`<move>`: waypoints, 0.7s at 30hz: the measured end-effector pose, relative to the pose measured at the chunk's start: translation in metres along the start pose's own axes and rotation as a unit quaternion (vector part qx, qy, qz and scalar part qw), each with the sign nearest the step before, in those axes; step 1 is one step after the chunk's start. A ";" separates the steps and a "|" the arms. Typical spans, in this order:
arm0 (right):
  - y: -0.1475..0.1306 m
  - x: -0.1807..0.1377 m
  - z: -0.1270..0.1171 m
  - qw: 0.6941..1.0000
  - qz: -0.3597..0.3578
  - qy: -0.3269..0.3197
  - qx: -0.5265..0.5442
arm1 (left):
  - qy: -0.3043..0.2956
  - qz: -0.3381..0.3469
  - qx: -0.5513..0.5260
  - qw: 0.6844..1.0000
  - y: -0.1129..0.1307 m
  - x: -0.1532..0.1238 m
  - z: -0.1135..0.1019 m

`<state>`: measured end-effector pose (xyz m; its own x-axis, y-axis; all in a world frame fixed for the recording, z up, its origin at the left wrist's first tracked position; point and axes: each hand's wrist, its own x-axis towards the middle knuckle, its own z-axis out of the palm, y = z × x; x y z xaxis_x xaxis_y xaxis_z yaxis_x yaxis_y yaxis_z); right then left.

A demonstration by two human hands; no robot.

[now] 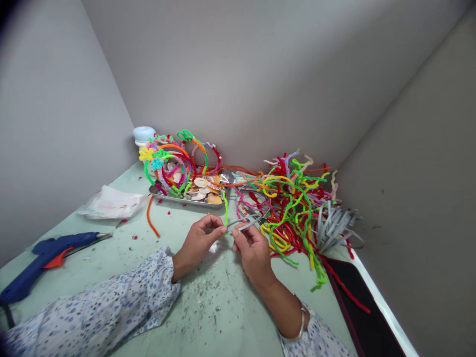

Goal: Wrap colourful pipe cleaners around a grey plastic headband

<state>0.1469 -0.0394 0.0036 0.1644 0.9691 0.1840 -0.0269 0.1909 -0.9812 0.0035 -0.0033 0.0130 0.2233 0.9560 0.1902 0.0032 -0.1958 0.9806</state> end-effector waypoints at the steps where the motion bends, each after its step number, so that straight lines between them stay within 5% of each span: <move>1: 0.000 0.000 0.000 1.000 0.002 0.001 0.000 | 0.004 0.002 0.006 1.000 0.001 0.000 0.000; 21: 0.004 0.003 -0.002 0.999 0.019 0.034 0.000 | 0.059 0.061 0.164 0.983 0.000 -0.005 0.000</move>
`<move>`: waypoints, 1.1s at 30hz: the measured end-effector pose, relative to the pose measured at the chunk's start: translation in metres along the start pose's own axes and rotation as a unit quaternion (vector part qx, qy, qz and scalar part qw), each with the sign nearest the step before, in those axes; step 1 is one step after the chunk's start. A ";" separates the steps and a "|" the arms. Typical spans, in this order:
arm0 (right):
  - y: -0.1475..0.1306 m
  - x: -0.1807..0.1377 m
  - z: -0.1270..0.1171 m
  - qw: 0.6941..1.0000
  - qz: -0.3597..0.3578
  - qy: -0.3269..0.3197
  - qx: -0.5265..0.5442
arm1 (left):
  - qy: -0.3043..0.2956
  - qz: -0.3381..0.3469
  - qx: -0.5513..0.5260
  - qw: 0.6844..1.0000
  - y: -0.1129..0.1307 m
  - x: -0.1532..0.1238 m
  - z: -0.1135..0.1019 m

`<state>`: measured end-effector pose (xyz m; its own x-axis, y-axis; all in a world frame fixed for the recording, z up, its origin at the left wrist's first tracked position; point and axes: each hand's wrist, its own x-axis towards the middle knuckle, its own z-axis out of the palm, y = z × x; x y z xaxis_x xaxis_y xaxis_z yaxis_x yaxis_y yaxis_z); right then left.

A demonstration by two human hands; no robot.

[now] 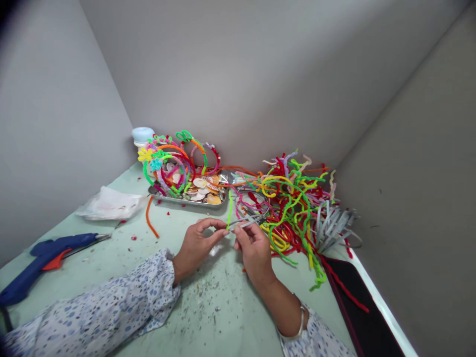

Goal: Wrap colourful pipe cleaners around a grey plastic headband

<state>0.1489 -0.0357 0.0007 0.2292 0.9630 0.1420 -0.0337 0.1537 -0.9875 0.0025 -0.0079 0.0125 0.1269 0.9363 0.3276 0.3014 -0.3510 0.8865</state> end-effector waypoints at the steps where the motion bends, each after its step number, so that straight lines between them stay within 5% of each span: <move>1: 0.001 0.000 0.000 1.000 0.001 0.000 0.003 | 0.002 0.009 0.006 1.000 -0.001 0.000 0.000; 16: 0.000 0.000 -0.001 1.000 -0.001 -0.003 0.010 | 0.014 0.103 0.041 0.994 -0.004 0.000 0.001; 33: -0.004 -0.001 -0.001 0.999 -0.004 -0.006 -0.037 | -0.030 0.115 0.095 0.988 -0.001 -0.001 -0.001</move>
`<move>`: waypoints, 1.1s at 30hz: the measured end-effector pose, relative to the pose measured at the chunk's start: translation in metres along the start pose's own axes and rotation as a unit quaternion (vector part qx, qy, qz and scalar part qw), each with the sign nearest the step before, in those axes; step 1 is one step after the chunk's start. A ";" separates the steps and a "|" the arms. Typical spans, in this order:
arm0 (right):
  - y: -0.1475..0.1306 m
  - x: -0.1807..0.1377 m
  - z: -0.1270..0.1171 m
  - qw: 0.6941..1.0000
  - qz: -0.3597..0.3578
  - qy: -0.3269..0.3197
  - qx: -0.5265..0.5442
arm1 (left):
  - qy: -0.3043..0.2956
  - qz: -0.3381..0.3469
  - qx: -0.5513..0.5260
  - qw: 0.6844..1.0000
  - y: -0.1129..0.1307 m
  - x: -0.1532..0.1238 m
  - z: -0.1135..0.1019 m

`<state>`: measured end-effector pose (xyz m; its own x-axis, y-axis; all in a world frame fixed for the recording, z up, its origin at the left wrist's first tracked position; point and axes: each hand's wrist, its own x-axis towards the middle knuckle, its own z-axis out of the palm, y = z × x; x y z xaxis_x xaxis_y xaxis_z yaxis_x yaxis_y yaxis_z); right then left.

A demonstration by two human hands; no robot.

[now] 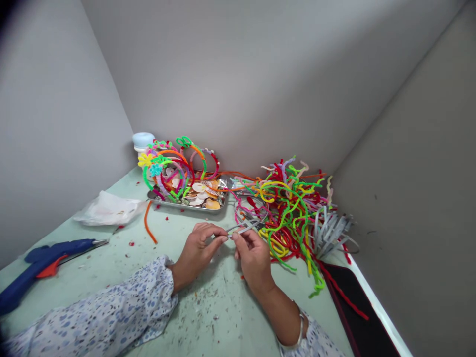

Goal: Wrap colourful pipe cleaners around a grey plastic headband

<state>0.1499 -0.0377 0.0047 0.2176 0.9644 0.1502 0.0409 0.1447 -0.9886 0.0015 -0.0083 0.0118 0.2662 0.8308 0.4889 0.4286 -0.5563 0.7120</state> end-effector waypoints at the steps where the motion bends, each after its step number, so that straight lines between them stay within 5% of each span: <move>1: 0.000 0.000 0.000 1.000 0.001 0.001 0.001 | -0.003 -0.001 -0.001 1.000 0.001 0.000 0.000; 33: 0.011 0.008 -0.004 0.995 -0.024 0.048 0.081 | -0.085 -0.004 -0.026 0.996 0.004 0.000 -0.001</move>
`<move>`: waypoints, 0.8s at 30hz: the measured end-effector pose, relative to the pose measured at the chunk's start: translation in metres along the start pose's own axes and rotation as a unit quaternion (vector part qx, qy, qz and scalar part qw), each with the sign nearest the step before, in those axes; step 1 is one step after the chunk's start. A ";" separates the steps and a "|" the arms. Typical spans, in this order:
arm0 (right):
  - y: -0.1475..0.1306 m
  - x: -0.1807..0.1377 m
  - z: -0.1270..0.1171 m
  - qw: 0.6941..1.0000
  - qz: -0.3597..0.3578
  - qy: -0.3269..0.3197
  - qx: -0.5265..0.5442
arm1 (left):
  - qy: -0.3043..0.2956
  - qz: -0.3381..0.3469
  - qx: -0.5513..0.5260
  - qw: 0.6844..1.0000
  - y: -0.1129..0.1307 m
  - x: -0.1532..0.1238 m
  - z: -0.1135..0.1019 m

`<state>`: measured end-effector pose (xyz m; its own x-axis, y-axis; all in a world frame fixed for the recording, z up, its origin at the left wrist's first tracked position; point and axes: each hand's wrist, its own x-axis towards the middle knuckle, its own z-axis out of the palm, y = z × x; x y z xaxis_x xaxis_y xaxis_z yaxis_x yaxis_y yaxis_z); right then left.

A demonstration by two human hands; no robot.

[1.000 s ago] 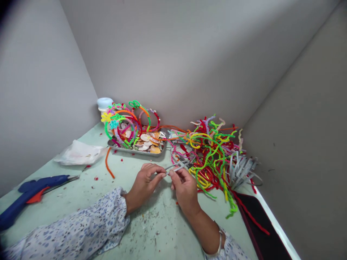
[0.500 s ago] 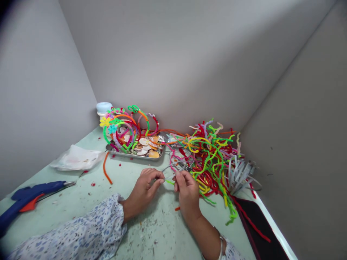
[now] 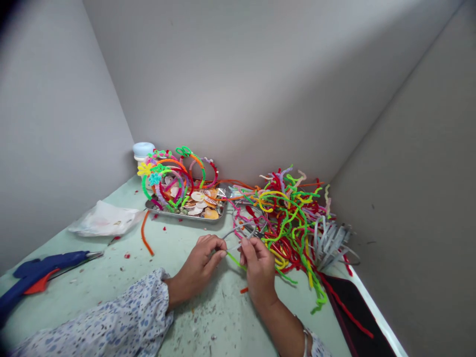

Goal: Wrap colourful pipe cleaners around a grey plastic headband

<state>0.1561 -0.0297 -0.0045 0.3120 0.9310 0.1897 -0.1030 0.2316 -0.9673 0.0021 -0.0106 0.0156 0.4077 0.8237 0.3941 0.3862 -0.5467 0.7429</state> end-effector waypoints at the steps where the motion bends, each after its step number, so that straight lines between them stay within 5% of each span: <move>1: 0.000 0.000 0.000 1.000 0.000 0.002 0.000 | 0.003 -0.006 -0.005 1.000 -0.001 0.000 0.000; 24: 0.002 0.004 0.000 0.994 0.059 -0.006 0.097 | -0.050 -0.020 -0.026 0.998 -0.004 0.004 -0.001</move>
<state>0.1569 -0.0257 -0.0058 0.2762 0.9578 0.0799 -0.3182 0.1695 -0.9327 0.0011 -0.0049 0.0148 0.4747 0.8243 0.3087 0.3618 -0.5024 0.7853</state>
